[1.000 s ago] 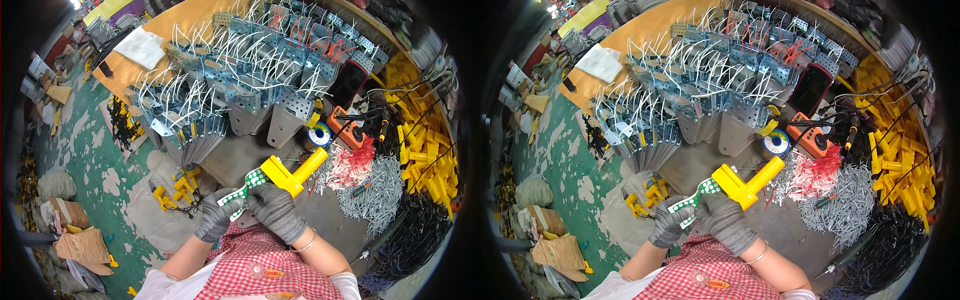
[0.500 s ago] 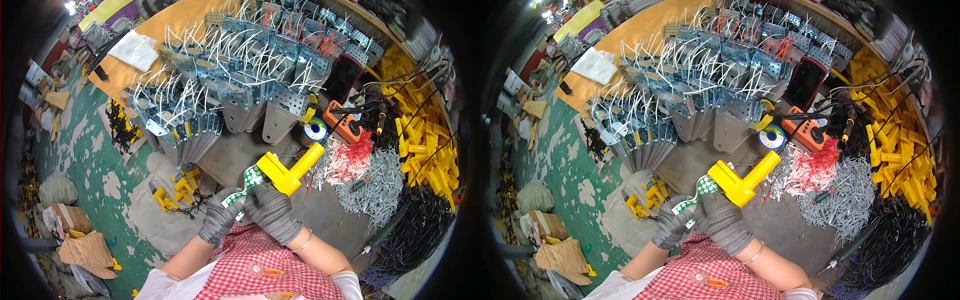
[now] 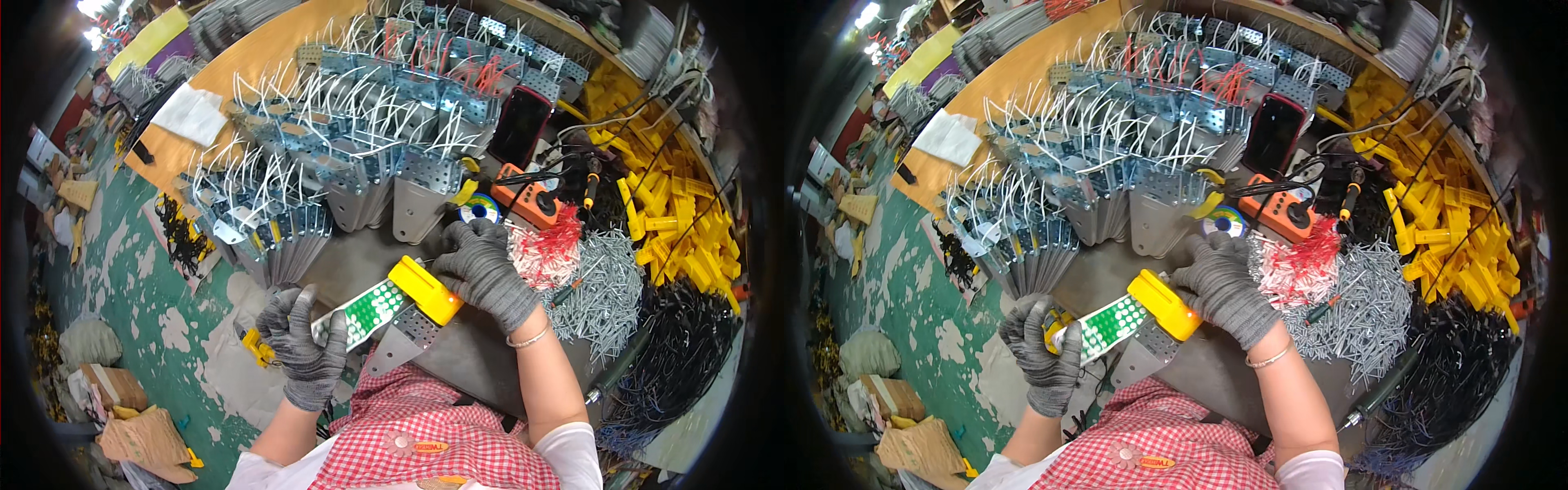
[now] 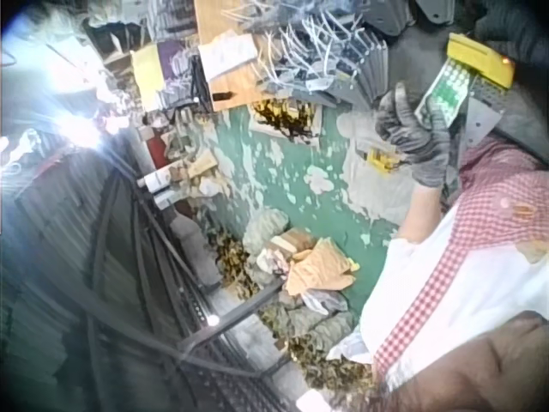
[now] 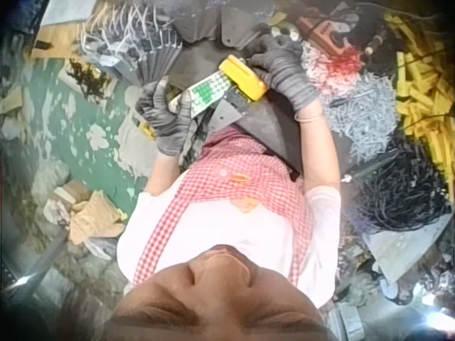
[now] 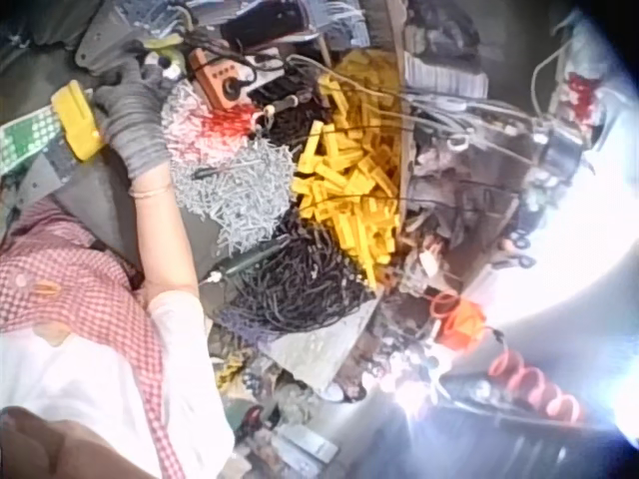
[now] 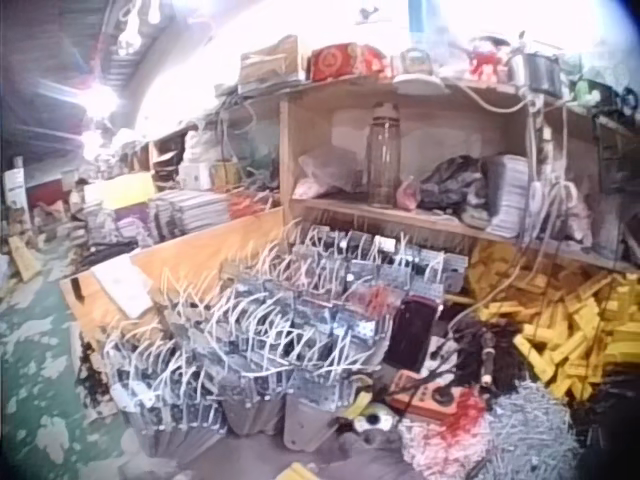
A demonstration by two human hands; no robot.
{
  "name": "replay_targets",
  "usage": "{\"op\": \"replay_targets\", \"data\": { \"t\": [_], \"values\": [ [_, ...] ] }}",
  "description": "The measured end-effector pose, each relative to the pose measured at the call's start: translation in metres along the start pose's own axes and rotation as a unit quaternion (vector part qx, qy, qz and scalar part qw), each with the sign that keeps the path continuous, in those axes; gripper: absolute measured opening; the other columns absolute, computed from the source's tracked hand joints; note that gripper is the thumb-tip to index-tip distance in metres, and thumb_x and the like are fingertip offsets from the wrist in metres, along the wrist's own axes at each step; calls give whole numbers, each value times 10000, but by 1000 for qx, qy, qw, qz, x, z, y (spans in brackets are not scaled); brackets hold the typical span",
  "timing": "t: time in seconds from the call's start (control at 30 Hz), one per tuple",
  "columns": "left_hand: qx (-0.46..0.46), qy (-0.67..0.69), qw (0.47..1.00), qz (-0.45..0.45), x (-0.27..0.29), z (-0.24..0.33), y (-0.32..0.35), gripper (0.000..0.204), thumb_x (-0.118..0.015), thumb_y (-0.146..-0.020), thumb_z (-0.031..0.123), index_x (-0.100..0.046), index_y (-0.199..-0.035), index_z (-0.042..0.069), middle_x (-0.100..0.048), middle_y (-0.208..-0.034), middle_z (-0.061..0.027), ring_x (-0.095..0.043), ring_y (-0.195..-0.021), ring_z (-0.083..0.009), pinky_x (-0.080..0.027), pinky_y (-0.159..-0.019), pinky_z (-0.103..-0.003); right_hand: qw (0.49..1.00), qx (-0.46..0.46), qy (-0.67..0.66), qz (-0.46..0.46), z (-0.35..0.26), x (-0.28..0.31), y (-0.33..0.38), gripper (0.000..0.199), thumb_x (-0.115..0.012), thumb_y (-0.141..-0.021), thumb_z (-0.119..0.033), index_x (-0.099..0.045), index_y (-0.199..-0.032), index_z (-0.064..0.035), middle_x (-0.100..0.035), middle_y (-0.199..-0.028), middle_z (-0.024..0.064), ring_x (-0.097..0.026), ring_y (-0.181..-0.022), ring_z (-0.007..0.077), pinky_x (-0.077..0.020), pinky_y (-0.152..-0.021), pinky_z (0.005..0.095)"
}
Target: Assembling electronic components into a plastic and metal housing using tools.
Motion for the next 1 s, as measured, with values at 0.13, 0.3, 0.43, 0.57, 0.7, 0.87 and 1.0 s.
{"op": "replay_targets", "data": {
  "t": [0.13, 0.3, 0.43, 0.57, 0.7, 0.87, 1.0],
  "values": [
    [-62, 15, 998, -5, 0, 39, -28, 440, -751, -805, 237, -627, -1193, 69, -573, -1138, -127, -509, -1059, -317, -377, -934, -466, 983, -16, -101, 154, 2, 36, 14, 135, -735, -749, -212, -709, -855, -131, -574, -1007, 55, -501, -1031, 283, -388, -945, 435],
    [-148, 96, 982, -65, -35, 89, -37, 369, -755, -805, 240, -644, -1117, 78, -610, -1102, -112, -562, -997, -317, -401, -919, -468, 870, -137, -205, 427, 55, 71, 45, 78, -664, -760, -29, -631, -831, -33, -580, -867, 104, -586, -838, 274, -488, -789, 374],
    [-204, 87, 969, -108, -70, 111, -33, 355, -782, -772, 271, -661, -1051, 90, -639, -1047, -128, -582, -946, -316, -441, -853, -438, 947, -17, -145, 287, 21, 55, 24, 103, -744, -744, -106, -671, -810, -76, -630, -877, 109, -607, -914, 314, -492, -830, 418],
    [-388, 147, 874, -254, -106, 115, 27, 204, -732, -803, 322, -715, -901, 145, -656, -881, -74, -613, -760, -270, -488, -668, -422, 992, 15, -52, 115, 5, -1, 0, 175, -704, -787, -266, -715, -808, -92, -646, -973, 74, -574, -961, 305, -460, -876, 445],
    [-407, 173, 871, -215, -113, 114, 31, 158, -734, -760, 302, -732, -843, 167, -652, -794, -34, -624, -749, -247, -488, -666, -417, 995, 70, -18, 68, 8, -14, -8, 162, -712, -751, -263, -732, -847, -135, -640, -935, 35, -560, -954, 287, -459, -866, 429],
    [-415, 182, 869, -200, -114, 109, 32, 181, -750, -763, 294, -714, -854, 142, -659, -809, -36, -633, -760, -247, -487, -658, -418, 977, 78, -145, 136, 23, 13, 6, 170, -703, -807, -232, -729, -912, -101, -679, -1006, 45, -598, -997, 285, -451, -938, 424],
    [-343, 208, 901, -165, -110, 118, 11, 305, -759, -785, 277, -683, -1008, 82, -662, -970, -101, -630, -889, -286, -487, -770, -450, 819, -146, -287, 475, 66, 46, 46, 289, -693, -810, -86, -631, -1085, -22, -656, -1063, 139, -629, -1005, 305, -490, -923, 418]
  ]
}}
Point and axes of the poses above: each hand's wrist, its own y-axis away from the middle knuckle, its own x-axis out of the back of the hand, z = x × y, the point moved 5 cm from there along -y, towards the middle knuckle
